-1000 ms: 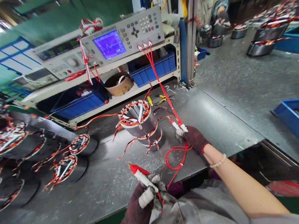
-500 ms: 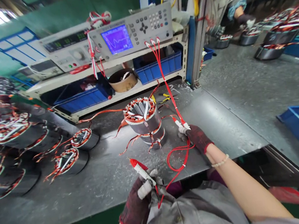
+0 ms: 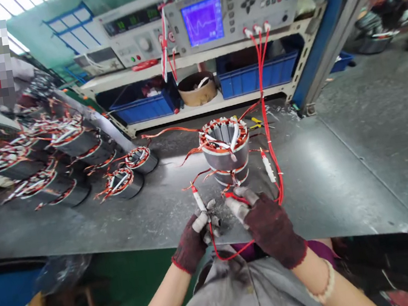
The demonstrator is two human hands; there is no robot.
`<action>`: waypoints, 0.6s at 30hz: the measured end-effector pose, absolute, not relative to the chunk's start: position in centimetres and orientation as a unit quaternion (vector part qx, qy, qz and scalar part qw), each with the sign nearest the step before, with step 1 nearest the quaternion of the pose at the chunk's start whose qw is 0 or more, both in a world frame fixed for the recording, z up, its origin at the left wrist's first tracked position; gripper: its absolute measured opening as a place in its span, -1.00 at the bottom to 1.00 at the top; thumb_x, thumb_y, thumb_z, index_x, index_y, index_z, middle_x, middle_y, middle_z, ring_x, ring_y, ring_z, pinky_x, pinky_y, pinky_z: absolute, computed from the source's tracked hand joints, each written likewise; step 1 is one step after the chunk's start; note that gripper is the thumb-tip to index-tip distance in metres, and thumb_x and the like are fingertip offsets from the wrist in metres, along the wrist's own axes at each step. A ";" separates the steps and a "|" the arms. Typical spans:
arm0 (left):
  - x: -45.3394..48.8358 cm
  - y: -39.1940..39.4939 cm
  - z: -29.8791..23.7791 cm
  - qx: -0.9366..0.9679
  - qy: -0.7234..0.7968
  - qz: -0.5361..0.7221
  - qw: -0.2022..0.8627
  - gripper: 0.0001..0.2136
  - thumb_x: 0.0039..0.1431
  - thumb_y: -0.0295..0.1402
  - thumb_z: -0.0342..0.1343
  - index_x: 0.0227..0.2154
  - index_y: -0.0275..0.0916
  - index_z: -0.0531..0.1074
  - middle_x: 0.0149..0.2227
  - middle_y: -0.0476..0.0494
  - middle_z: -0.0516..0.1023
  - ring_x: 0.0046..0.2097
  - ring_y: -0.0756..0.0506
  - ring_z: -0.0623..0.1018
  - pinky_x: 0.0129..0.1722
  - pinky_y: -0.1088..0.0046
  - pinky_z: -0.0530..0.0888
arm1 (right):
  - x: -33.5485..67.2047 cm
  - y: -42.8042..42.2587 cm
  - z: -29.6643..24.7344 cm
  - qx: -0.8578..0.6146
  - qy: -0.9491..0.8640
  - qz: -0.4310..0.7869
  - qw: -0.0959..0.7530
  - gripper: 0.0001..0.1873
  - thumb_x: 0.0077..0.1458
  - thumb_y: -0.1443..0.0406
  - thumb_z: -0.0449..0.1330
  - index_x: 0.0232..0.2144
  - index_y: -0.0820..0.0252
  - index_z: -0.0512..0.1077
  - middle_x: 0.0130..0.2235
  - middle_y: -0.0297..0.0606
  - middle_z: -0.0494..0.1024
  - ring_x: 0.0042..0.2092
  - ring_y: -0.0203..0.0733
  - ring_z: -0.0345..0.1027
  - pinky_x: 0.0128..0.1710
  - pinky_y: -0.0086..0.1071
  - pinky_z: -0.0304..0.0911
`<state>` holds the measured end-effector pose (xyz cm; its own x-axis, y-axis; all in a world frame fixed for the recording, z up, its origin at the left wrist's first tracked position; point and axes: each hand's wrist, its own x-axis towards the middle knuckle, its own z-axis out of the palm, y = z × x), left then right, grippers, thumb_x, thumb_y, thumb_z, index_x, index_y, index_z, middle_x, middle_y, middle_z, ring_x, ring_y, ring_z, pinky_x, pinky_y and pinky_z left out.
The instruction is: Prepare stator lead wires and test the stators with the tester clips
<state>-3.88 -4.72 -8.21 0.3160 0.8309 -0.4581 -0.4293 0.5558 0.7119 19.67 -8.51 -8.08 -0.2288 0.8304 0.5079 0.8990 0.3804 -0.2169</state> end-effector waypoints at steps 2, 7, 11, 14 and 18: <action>-3.8 -4.3 -8.3 0.204 0.412 0.413 0.786 -0.40 -0.03 -0.11 0.55 0.02 -0.35 0.61 -0.48 -0.02 0.57 -0.58 0.09 0.42 -0.63 0.59 0.14 | 18.6 -7.9 -8.1 -0.524 -0.810 -0.090 0.246 -0.37 0.18 0.44 0.21 0.27 -0.04 0.48 0.06 -0.17 0.67 0.08 0.00 0.54 0.15 -0.10 0.40; -4.2 -4.0 -8.7 0.133 0.397 0.424 0.803 -0.43 -0.09 -0.12 0.58 -0.08 -0.35 0.60 -0.50 0.03 0.51 -0.64 0.16 0.29 -0.65 0.62 0.09 | 18.7 -7.2 -8.7 -0.503 -0.825 -0.165 0.198 -0.42 0.13 0.53 0.19 0.17 0.07 0.53 -0.09 -0.18 0.70 -0.05 -0.04 0.55 0.06 -0.14 0.42; -4.3 -3.8 -8.8 0.125 0.397 0.435 0.799 -0.53 -0.06 -0.14 0.56 -0.16 -0.33 0.61 -0.53 0.06 0.45 -0.62 0.16 0.26 -0.64 0.63 0.11 | 18.4 -7.0 -9.8 -0.488 -0.814 -0.207 0.236 -0.54 0.08 0.52 0.22 -0.01 0.07 0.58 -0.24 -0.27 0.68 -0.14 -0.07 0.55 0.10 -0.16 0.40; -4.3 -3.6 -8.8 0.114 0.409 0.433 0.795 -0.51 -0.15 -0.17 0.60 -0.19 -0.31 0.62 -0.52 0.07 0.44 -0.60 0.14 0.30 -0.62 0.63 0.18 | 17.8 -6.6 -10.9 -0.494 -0.795 -0.229 0.267 -0.74 -0.02 0.52 0.28 -0.34 0.06 0.54 -0.44 -0.33 0.58 -0.31 -0.11 0.49 -0.01 -0.22 0.41; -4.3 -3.5 -9.0 0.113 0.437 0.436 0.779 -0.51 -0.11 -0.15 0.59 -0.15 -0.29 0.63 -0.51 0.03 0.46 -0.57 0.11 0.36 -0.59 0.62 0.27 | 17.6 -6.3 -11.8 -0.499 -0.784 -0.235 0.287 -0.75 -0.04 0.52 0.29 -0.46 0.04 0.43 -0.46 -0.35 0.57 -0.33 -0.12 0.48 0.00 -0.22 0.39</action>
